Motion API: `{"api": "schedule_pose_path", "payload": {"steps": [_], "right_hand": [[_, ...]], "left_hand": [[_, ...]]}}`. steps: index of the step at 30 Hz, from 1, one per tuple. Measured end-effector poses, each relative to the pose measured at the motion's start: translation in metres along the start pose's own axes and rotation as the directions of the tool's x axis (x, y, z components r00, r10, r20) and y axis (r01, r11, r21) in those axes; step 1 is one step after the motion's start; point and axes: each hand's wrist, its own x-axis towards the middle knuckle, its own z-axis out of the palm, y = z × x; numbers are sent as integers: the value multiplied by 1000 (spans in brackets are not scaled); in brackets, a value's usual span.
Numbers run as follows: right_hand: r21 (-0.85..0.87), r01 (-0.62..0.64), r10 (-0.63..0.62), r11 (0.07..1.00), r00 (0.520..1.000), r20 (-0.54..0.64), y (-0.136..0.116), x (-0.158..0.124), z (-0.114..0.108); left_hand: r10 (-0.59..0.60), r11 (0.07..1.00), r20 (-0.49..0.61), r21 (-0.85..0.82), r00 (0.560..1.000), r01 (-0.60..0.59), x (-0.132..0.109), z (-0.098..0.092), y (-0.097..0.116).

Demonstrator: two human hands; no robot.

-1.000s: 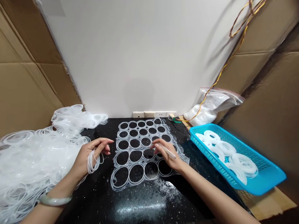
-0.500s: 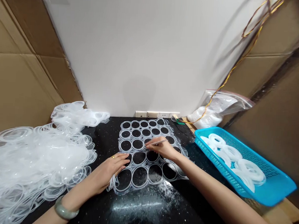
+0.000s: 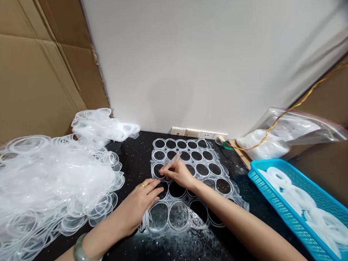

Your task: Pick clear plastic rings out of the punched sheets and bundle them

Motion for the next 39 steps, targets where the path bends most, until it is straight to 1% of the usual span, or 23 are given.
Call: {"api": "schedule_pose_path", "payload": {"steps": [4, 10, 15, 20, 25, 28, 31, 32, 34, 37, 39], "right_hand": [[31, 5, -5, 1000, 1000, -12, 1, -3, 3], [18, 20, -20, 1000, 1000, -8, 2, -6, 3], [33, 31, -31, 999, 999, -18, 2, -7, 2], [-51, 62, -62, 997, 998, -4, 0, -9, 1], [-191, 176, -176, 966, 984, 18, -4, -9, 1], [-234, 243, -241, 941, 970, 40, -5, -10, 1], [-322, 332, -323, 887, 943, 82, -4, -14, 2], [-378, 365, -351, 851, 930, 108, -3, -16, 2], [-503, 426, -394, 752, 902, 176, -3, -19, 2], [-633, 482, -418, 606, 870, 262, -3, -21, 3], [-663, 486, -419, 569, 866, 274, -4, -20, 3]], "left_hand": [[5, 1000, -15, 5, 1000, -4, -1, 5, -3], [-2, 1000, 25, 18, 1000, 1, 1, -1, 2], [-7, 1000, 3, 11, 1000, 7, 1, -1, 2], [1, 1000, 5, 1, 1000, -1, 1, -3, 3], [-2, 1000, -5, 4, 1000, 2, 0, -2, 3], [-15, 1000, -1, 10, 1000, 15, -2, 2, 0], [-21, 1000, -11, 16, 1000, 21, 0, 5, -2], [-12, 1000, -15, 7, 1000, 13, 1, 4, -1], [11, 1000, -6, -27, 1000, -11, 5, 1, 0], [25, 997, 14, -68, 1000, -24, 10, -4, 3], [24, 997, 9, -67, 1000, -23, 10, -3, 2]]}}
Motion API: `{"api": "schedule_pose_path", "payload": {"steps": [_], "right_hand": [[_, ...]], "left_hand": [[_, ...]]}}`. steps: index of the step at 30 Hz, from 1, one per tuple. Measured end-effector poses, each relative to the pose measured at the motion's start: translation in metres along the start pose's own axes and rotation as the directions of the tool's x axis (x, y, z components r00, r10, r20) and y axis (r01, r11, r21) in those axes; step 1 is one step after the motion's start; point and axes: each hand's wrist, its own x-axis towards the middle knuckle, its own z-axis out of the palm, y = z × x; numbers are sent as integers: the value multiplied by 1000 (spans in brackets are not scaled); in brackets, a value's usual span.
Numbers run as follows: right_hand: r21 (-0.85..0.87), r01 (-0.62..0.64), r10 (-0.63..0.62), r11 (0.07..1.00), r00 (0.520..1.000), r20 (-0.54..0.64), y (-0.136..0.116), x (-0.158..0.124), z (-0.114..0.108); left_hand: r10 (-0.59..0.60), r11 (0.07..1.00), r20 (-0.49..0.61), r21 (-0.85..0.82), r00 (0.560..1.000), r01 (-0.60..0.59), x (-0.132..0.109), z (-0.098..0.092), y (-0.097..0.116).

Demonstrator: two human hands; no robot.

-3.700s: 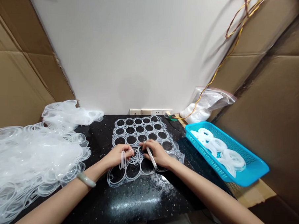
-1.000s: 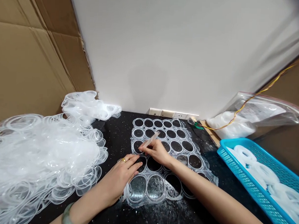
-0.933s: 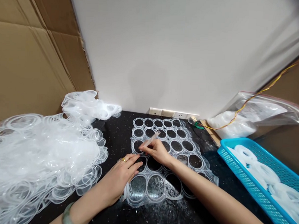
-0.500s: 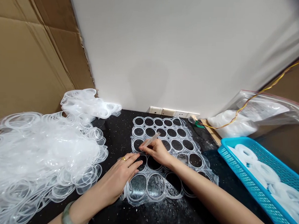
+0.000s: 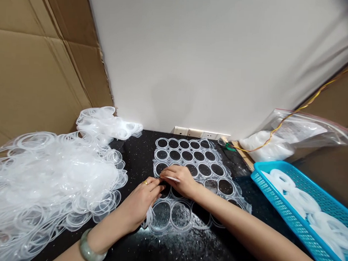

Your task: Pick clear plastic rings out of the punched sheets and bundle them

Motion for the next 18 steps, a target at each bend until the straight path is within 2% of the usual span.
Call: {"api": "schedule_pose_path", "payload": {"steps": [8, 14, 18], "right_hand": [[111, -105, 115, 988, 989, -90, -1, 10, 4], [105, -86, 95, 991, 992, -86, -5, 14, 12], [175, -98, 116, 980, 989, -91, -10, 17, 13]], "left_hand": [[11, 994, -39, 109, 999, -7, -9, 13, -11], [61, 975, -59, 217, 996, -47, -10, 14, -12], [62, 980, -42, 192, 997, -53, -9, 9, -8]]}}
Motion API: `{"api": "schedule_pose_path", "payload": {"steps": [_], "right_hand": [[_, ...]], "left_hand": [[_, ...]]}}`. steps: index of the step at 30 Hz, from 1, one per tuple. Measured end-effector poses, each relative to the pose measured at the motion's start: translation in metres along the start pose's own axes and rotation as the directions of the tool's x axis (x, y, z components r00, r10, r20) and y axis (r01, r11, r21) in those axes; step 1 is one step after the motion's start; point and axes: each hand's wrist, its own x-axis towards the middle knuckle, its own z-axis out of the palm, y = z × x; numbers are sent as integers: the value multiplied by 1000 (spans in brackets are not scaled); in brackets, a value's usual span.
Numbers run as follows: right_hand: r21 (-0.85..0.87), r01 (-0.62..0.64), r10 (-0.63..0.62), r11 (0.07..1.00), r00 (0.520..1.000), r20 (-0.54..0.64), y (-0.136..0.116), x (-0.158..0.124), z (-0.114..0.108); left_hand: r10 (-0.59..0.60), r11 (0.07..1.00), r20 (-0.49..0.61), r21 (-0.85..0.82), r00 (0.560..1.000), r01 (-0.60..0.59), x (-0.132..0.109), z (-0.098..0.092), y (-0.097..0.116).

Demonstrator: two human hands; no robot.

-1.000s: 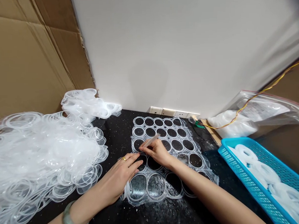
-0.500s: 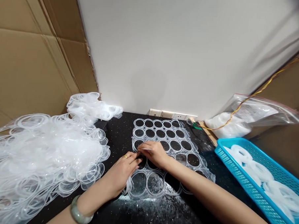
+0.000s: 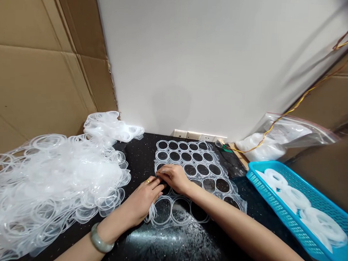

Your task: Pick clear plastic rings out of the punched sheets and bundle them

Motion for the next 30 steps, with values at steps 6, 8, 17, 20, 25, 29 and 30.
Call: {"api": "schedule_pose_path", "payload": {"steps": [6, 8, 17, 20, 25, 29, 30], "right_hand": [[273, -157, 224, 949, 946, -234, 0, -7, -24], [311, -219, 303, 925, 918, -256, 4, -17, -39], [354, -356, 410, 865, 908, -88, -15, -82, -91], [325, -369, 393, 871, 919, -11, -33, -98, -84], [147, -255, 245, 956, 966, 80, -62, -97, -61], [-107, -162, 175, 981, 977, 122, -67, -88, -57], [-148, -159, 178, 976, 976, 125, -66, -89, -57]], "left_hand": [[-51, 980, -31, -193, 998, 44, 1, -13, 4], [-61, 963, -50, -267, 997, 45, 3, -20, 4], [-383, 758, 40, -558, 923, 339, 51, -67, -22], [-455, 789, 35, -446, 890, 421, 83, -73, -55], [-439, 853, 72, -280, 896, 440, 136, -64, -112], [-530, 823, 142, -152, 836, 548, 165, -45, -138], [-561, 803, 161, -131, 812, 581, 171, -40, -142]]}}
